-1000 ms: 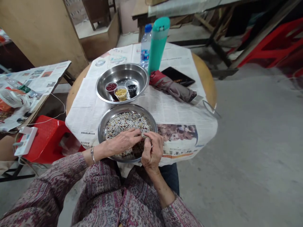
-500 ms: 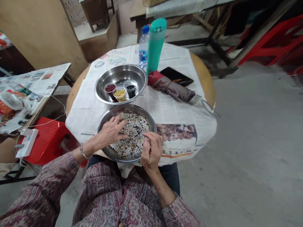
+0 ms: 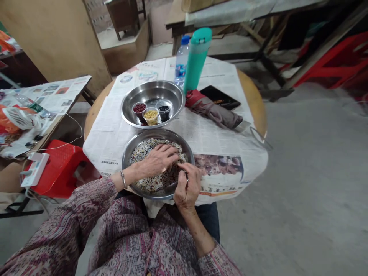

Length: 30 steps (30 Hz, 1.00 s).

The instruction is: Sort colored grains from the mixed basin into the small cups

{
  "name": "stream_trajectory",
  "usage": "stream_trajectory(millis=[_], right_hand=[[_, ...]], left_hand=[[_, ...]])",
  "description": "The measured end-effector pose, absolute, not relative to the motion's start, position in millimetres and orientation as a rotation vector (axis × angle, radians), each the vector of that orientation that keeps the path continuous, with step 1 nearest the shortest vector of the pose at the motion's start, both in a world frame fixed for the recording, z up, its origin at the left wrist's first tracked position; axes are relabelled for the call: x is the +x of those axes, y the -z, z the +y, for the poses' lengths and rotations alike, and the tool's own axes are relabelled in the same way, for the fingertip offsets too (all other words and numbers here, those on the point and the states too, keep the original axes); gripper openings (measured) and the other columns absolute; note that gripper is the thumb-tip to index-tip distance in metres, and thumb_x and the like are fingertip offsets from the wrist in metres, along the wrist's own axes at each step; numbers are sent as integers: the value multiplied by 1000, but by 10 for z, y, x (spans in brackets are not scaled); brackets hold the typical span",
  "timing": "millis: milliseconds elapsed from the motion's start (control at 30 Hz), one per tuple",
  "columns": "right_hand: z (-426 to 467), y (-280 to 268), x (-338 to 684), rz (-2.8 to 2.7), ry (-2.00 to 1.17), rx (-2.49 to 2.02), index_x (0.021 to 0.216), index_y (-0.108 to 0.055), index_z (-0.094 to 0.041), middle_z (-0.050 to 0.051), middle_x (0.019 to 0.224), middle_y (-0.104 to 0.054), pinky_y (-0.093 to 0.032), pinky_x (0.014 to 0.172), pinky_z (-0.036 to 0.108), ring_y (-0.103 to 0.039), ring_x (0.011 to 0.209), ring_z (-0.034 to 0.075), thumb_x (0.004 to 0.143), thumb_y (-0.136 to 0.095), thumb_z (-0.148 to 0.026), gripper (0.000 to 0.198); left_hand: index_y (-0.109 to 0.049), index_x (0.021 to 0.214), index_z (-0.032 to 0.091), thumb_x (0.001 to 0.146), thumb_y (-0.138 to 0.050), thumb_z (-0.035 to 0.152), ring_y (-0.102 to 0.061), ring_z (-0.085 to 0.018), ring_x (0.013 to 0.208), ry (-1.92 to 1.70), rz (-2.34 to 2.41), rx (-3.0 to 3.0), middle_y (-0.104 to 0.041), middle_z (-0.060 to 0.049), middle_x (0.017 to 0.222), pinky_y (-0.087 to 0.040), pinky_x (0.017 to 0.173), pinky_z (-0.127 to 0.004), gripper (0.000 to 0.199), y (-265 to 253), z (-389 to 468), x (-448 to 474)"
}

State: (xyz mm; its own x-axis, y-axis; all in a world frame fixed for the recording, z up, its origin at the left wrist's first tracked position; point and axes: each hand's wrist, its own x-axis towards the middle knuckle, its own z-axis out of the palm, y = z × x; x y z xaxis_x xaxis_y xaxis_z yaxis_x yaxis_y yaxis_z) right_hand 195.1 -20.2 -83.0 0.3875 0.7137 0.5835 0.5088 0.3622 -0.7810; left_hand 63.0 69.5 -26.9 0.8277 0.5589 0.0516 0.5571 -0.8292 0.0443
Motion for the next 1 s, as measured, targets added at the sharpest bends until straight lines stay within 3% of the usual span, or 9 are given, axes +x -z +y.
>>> stream_trajectory(millis=[200, 267, 367, 400, 500, 600, 667, 833, 1000], right_hand=[[-202, 820, 1947, -1245, -186, -1302, 101, -68, -21, 7, 98, -68, -47, 91, 46, -62, 96, 23, 96, -46, -26, 23], [-201, 813, 1948, -1249, -191, -1308, 100, -67, -21, 7, 97, -68, -47, 91, 46, -62, 95, 23, 95, -46, -26, 23], [-200, 817, 1954, -1252, -202, -1320, 99, -67, -21, 7, 97, -68, -46, 91, 46, -62, 95, 23, 95, -45, -27, 23], [-200, 823, 1956, -1253, -202, -1321, 99, -67, -21, 7, 97, -68, -46, 91, 45, -62, 95, 23, 95, -45, -27, 23], [-199, 842, 1961, -1260, -200, -1307, 100, -67, -21, 7, 99, -68, -45, 91, 44, -62, 97, 23, 96, -45, -26, 23], [-198, 847, 1961, -1258, -203, -1289, 101, -68, -20, 7, 99, -68, -45, 92, 44, -62, 97, 23, 96, -46, -25, 23], [-198, 844, 1958, -1255, -202, -1291, 100, -68, -20, 7, 99, -68, -45, 91, 44, -62, 97, 23, 96, -46, -25, 23], [-196, 870, 1964, -1292, -174, -1285, 99, -67, -20, 7, 98, -68, -45, 91, 43, -62, 96, 23, 96, -47, -25, 21], [-168, 805, 2048, -1649, 27, -1373, 108, -66, -21, 7, 105, -70, -40, 104, 52, -61, 103, 25, 96, -52, -28, 20]], left_hand=[[-60, 116, 15, 98, -43, 10, -56, -27, 109, 41, 1394, 2828, -60, -12, 118, -49, 91, -41, 25, 63, 736, 287], [-58, 118, 17, 100, -50, 25, -55, -28, 109, 22, 1474, 2727, -59, -12, 118, -51, 88, -41, 22, 23, 614, 161], [-52, 130, 21, 89, -69, 49, -52, -31, 115, 0, 1365, 2639, -53, -12, 128, -54, 88, -42, 53, 22, 389, 98], [-51, 132, 23, 87, -71, 48, -52, -30, 117, -4, 1293, 2631, -52, -11, 129, -54, 89, -41, 55, 37, 325, 115], [-57, 124, 22, 96, -58, 22, -54, -24, 113, -31, 1165, 2666, -55, -8, 124, -54, 90, -35, 28, 95, 218, 226], [-58, 121, 20, 98, -42, 6, -53, -23, 112, -149, 1236, 2740, -56, -9, 125, -54, 90, -34, 32, 127, 235, 283], [-59, 122, 19, 97, -41, 5, -53, -23, 113, -278, 1332, 2736, -56, -10, 125, -54, 92, -36, 33, 129, 275, 225], [-65, 107, 20, 97, -39, 4, -58, -19, 100, -572, 1423, 2605, -64, -6, 103, -54, 94, -37, 32, 166, 336, -146], [-67, 108, 19, 96, -50, 10, -56, -22, 112, -1020, 1550, 2439, -63, -9, 117, -50, 101, -43, 23, 323, 487, -396]])
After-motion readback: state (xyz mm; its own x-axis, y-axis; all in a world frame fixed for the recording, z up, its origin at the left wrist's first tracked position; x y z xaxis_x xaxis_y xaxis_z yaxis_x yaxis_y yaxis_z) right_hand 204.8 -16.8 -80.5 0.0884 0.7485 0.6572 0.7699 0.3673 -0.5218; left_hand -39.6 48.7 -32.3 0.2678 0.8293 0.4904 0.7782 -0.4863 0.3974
